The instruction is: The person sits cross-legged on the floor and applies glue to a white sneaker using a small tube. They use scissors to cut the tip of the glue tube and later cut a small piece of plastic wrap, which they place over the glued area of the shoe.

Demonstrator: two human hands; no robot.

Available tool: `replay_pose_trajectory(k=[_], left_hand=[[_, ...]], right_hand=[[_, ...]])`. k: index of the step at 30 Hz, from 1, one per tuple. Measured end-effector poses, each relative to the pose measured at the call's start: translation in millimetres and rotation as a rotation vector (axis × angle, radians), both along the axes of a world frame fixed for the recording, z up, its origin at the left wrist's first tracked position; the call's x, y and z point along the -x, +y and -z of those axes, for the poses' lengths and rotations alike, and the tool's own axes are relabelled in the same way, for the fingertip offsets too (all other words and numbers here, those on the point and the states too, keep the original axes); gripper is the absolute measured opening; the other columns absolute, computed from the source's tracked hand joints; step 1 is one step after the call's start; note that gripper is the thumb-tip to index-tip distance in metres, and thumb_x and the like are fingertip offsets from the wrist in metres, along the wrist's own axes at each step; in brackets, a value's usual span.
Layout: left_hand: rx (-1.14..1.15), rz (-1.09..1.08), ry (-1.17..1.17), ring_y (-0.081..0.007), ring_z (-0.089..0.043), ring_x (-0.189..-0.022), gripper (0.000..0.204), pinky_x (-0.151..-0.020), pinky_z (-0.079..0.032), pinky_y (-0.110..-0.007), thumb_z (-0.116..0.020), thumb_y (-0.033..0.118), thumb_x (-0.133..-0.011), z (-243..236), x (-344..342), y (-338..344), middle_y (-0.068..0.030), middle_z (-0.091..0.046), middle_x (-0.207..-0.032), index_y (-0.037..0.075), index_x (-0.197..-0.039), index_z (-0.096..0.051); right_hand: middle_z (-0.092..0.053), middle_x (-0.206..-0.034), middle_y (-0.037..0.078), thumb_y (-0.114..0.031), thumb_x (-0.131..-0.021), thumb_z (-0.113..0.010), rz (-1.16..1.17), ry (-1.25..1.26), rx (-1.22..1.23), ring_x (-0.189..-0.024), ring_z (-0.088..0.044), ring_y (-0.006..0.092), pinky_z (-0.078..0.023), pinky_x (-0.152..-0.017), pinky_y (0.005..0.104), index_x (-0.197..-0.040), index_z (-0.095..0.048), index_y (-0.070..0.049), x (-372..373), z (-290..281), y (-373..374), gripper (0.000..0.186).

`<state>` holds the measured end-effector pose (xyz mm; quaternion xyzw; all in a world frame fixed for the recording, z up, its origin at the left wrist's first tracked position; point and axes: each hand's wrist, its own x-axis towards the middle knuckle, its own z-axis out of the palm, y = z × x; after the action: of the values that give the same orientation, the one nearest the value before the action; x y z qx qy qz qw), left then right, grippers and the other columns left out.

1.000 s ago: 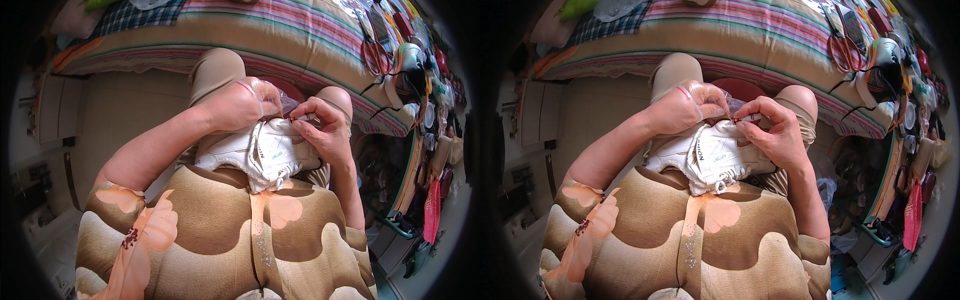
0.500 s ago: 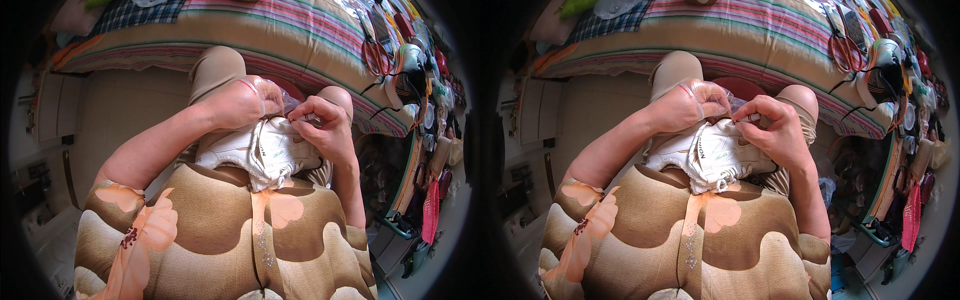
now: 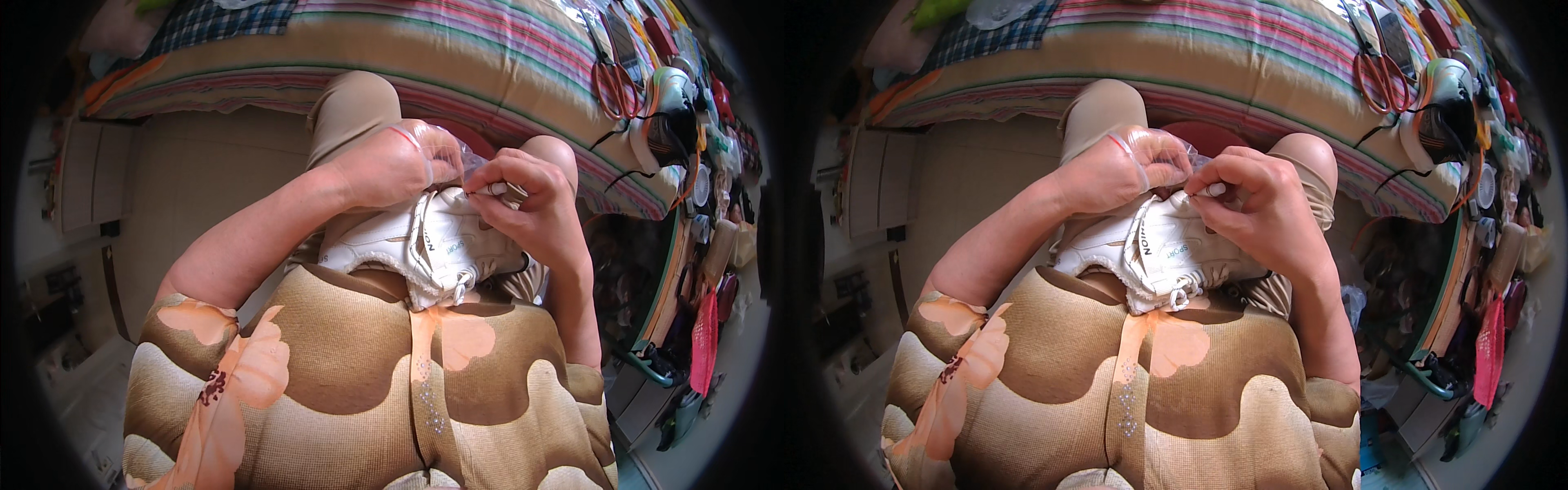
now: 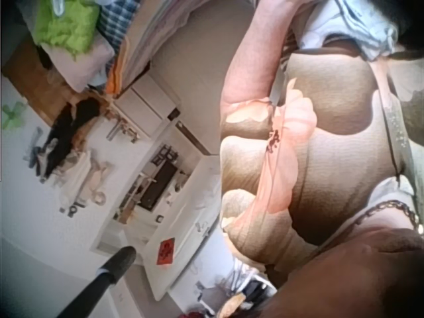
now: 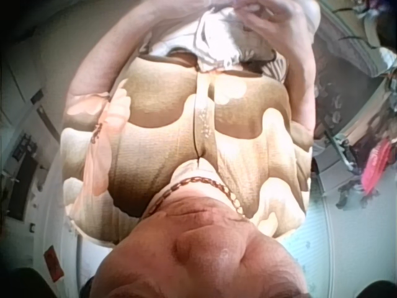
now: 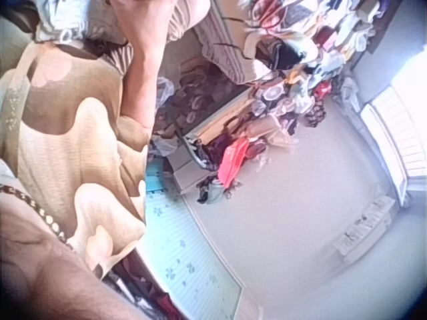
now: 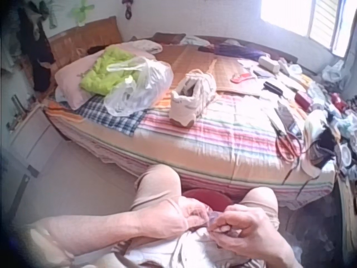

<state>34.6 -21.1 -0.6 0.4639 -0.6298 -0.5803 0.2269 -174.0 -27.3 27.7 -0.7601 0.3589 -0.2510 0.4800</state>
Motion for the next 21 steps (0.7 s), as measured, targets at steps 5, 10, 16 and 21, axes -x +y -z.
replay_pose_trajectory(k=[5,10,16,21], left_hand=[[-0.067,-0.003,0.062,-0.0112,-0.057,-0.076,0.013,-0.071,-0.047,-0.027,-0.06,0.009,-0.09,3,-2,0,-0.0046,-0.063,-0.082,-0.003,-0.089,-0.064],[-0.019,-0.002,0.0,-0.0109,-0.057,-0.076,0.012,-0.07,-0.046,-0.027,-0.06,0.008,-0.09,-3,-1,0,-0.0046,-0.062,-0.08,-0.003,-0.089,-0.064],[-0.049,0.044,-0.024,-0.0113,-0.058,-0.077,0.014,-0.07,-0.047,-0.026,-0.059,0.01,-0.089,-1,-1,-4,-0.0054,-0.063,-0.079,-0.002,-0.089,-0.065],[-0.127,0.065,0.041,-0.0115,-0.058,-0.076,0.014,-0.071,-0.047,-0.026,-0.06,0.01,-0.089,5,-3,-9,-0.0052,-0.063,-0.08,-0.003,-0.09,-0.064]], right_hand=[[-0.061,-0.078,0.006,-0.001,-0.081,-0.068,-0.001,-0.065,0.001,-0.071,-0.059,0.0137,-0.047,-0.061,0.0259,-0.089,-0.067,0.0,-1,11,1,0.008],[-0.062,-0.082,0.005,-0.003,-0.086,-0.066,0.09,-0.096,-0.103,-0.071,-0.057,0.0105,-0.045,-0.06,0.0245,-0.093,-0.067,-0.001,1,23,11,0.008],[-0.062,-0.085,0.004,-0.004,-0.088,-0.064,0.117,-0.119,-0.19,-0.073,-0.056,0.0083,-0.044,-0.063,0.0226,-0.095,-0.066,-0.001,2,23,13,0.007],[-0.063,-0.085,0.004,-0.004,-0.089,-0.064,0.134,-0.128,-0.193,-0.074,-0.057,0.009,-0.045,-0.064,0.0235,-0.094,-0.066,-0.002,2,28,13,0.006]])
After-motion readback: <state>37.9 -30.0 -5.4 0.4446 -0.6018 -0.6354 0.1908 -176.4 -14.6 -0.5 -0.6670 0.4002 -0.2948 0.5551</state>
